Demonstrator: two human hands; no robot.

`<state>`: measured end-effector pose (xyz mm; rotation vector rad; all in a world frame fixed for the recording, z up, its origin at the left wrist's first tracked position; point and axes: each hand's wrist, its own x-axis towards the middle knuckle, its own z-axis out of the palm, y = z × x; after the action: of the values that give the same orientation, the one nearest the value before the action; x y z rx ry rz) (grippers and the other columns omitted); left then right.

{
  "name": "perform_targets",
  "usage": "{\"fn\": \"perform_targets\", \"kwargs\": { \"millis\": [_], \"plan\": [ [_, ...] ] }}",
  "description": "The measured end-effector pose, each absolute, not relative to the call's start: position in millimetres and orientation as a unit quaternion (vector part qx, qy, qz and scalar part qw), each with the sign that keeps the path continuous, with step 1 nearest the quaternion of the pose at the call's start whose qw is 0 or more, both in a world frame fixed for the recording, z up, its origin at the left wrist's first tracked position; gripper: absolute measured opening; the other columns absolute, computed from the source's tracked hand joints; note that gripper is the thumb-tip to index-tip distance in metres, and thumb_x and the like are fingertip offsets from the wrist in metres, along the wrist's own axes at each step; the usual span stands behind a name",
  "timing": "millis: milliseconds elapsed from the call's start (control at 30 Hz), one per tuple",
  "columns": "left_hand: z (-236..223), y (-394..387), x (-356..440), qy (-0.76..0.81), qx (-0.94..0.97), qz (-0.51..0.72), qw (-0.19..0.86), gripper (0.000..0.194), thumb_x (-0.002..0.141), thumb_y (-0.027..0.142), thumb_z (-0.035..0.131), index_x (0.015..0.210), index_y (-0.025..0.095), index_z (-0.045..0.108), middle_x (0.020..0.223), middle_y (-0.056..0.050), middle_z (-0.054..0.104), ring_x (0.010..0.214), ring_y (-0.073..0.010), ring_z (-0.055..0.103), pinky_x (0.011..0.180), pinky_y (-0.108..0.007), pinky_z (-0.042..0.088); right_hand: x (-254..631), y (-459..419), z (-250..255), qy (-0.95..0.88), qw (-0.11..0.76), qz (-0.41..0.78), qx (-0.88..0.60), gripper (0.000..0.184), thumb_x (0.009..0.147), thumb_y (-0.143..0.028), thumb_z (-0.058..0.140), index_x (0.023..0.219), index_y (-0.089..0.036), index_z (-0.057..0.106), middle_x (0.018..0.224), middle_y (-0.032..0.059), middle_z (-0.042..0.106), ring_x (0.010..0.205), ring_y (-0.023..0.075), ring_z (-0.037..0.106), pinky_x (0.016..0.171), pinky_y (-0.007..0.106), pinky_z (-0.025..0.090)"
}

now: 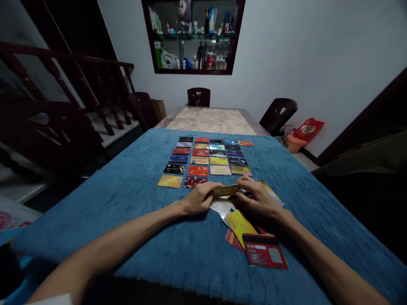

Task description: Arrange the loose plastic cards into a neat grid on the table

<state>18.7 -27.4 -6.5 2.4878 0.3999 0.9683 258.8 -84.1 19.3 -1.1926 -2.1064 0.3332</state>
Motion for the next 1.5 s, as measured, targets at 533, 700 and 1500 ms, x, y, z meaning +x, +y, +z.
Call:
{"fn": "perform_targets", "kwargs": {
  "millis": [533,700,1500],
  "plan": [
    [2,-38,19,0.132,0.902,0.351,0.212,0.024,0.088,0.016,0.053,0.111,0.011,0.06,0.091,-0.009,0.068,0.081,-0.0172,0.062,0.075,-0.029,0.051,253,-89,28,-0.773,0.487,0.025,-0.406,0.01,0.094,-0.027,0.057,0.098,-0.023,0.065,0.089,0.0048,0.068,0.082,0.019,0.064,0.069,0.031,0.052],
    [6,-40,18,0.12,0.877,0.415,0.209,0.028,0.09,0.023,0.056,0.115,0.011,0.058,0.091,-0.008,0.067,0.079,-0.0163,0.061,0.073,-0.03,0.052,249,-92,29,-0.799,0.46,-0.051,-0.385,0.013,0.094,-0.022,0.058,0.102,-0.025,0.068,0.084,0.005,0.07,0.083,0.0216,0.06,0.071,0.036,0.052],
    [1,-41,21,0.212,0.849,0.43,0.223,0.028,0.083,0.016,0.054,0.111,0.014,0.055,0.081,-0.001,0.063,0.068,-0.0119,0.058,0.064,-0.022,0.049,255,-93,18,-0.841,0.296,0.086,-0.445,0.037,0.084,-0.016,0.058,0.12,-0.022,0.063,0.098,0.0081,0.064,0.09,0.0232,0.059,0.08,0.039,0.049]
  ]
}}
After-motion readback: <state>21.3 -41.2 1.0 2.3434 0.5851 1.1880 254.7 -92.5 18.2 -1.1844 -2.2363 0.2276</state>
